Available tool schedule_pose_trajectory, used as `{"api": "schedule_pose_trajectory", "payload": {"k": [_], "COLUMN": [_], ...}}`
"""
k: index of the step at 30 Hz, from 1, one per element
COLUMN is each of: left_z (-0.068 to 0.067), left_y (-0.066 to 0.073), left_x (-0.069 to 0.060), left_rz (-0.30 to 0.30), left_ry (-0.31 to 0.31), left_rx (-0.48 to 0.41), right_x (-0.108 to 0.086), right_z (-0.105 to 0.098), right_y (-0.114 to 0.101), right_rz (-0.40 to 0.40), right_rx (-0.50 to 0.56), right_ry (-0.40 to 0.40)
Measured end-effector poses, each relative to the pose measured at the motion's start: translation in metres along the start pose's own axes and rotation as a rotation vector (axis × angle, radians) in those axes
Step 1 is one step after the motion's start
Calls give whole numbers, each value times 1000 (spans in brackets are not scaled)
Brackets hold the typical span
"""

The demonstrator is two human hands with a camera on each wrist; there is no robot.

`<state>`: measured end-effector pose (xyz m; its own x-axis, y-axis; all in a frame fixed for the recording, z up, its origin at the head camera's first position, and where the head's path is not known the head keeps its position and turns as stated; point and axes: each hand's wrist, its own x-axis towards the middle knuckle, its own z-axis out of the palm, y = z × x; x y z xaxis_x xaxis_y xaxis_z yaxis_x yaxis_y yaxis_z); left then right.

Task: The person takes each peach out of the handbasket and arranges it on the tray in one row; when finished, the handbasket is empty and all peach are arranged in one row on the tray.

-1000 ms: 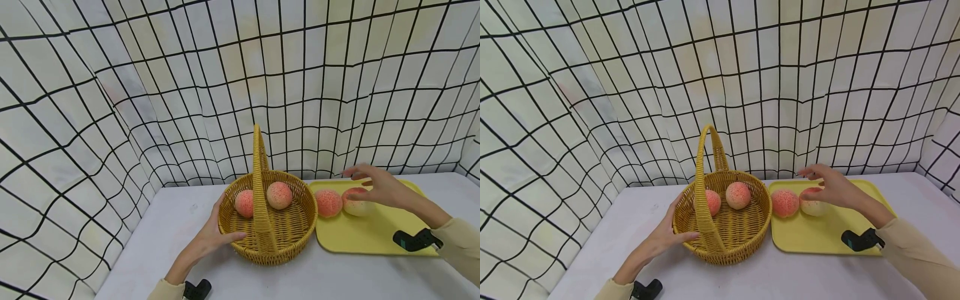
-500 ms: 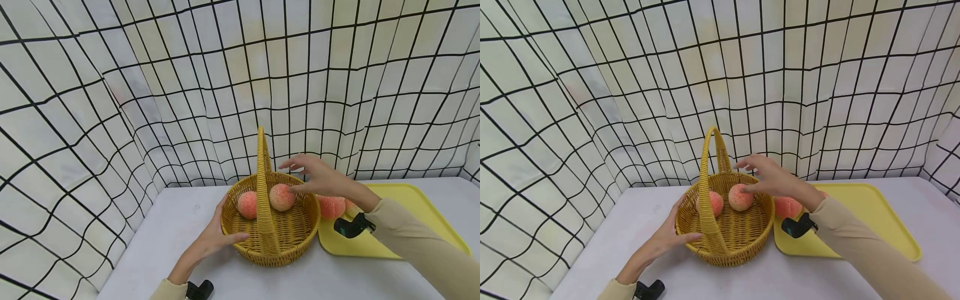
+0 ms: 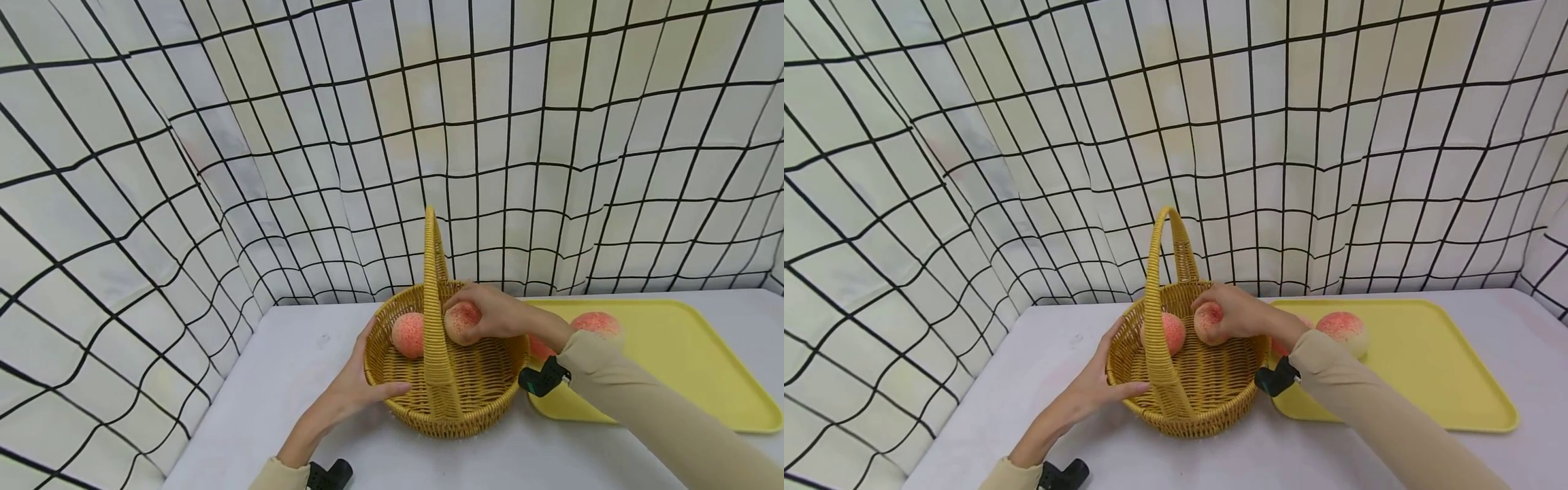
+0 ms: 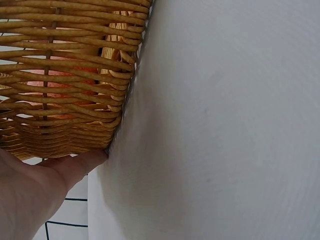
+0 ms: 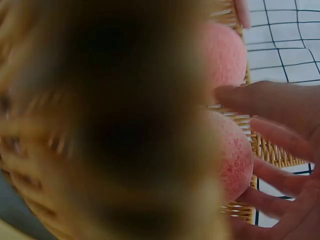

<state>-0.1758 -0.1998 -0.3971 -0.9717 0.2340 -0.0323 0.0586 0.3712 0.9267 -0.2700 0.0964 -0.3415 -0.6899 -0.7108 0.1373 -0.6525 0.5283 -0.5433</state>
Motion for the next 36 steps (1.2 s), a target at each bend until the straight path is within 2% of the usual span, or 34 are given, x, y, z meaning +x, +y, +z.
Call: {"api": "schedule_pose_trajectory", "payload": {"k": [9, 14, 18, 22, 28, 33, 36], "left_z": [1, 2, 1, 1, 0, 0, 0], "left_y": [0, -2, -1, -1, -1, 0, -1], "left_x": [0, 1, 1, 1, 0, 1, 1], "left_rz": [3, 13, 11, 18, 27, 32, 40], "left_ry": [-2, -7, 3, 4, -1, -5, -9], "left_rx": [-8, -6, 15, 24, 10, 8, 3], "right_x": [-4, -9, -14, -17, -21, -32, -45], "right_z": [4, 15, 22, 26, 30, 28, 19], "right_y": [1, 2, 1, 2, 1, -4, -10], "right_rz": [-1, -68, -99, -131, -156, -158, -124], "right_rx": [25, 55, 48, 25, 24, 105, 190], "right_ry": [-64, -88, -129, -138, -73, 37, 84]}}
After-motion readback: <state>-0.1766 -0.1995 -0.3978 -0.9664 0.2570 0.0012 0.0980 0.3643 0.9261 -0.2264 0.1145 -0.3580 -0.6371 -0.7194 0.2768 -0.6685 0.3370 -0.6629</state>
